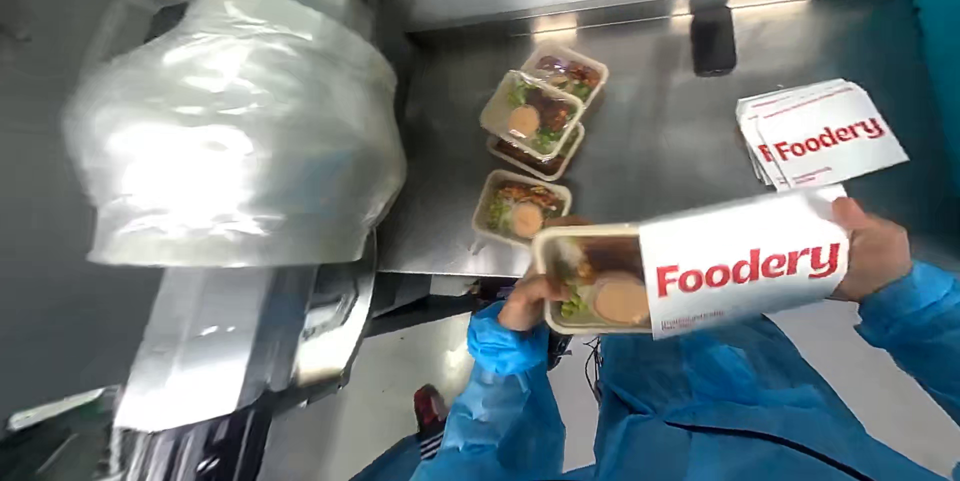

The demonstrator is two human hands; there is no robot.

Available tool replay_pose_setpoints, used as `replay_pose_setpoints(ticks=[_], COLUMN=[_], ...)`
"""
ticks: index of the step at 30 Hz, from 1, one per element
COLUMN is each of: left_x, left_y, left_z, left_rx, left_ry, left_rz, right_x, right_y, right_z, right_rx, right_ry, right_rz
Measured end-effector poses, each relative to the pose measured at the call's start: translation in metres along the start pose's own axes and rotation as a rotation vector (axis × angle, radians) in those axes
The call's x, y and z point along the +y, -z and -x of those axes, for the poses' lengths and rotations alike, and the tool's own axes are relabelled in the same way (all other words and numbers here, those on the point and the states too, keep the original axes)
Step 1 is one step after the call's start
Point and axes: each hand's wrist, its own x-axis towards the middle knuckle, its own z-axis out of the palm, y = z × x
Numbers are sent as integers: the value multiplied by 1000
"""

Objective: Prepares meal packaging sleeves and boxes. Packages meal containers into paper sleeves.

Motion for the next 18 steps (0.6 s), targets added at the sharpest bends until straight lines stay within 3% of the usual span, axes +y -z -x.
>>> replay_pose_setpoints(ticks=[3,5,7,8,11,13,15,18], left_x=[-24,-46,-61,-66,-82,-91,-104,-135], left_y=[-21,-43,-73,-93,-171,-212,-248,-296], left_z=[-32,-47,-63,-72,-108,-133,-157,-205], left_rx=[-131,-66,45,104,263,190,61,-165], left_ry=[64,70,74,71,90,202,317,350], left_rz=[107,200,256,249,155,230,264,-128], right_x=[-20,-41,-61,-67,-58,-56,-79,-146], right_y=[2,22,53,52,23,42,80,140], right_z=[36,58,79,88,100,107,120,161], right_rx=[200,401,472,494,639,539,578,737], right_ry=[139,199,344,337,180,124,64,-55], right_rz=[158,460,664,660,293,134,116,318])
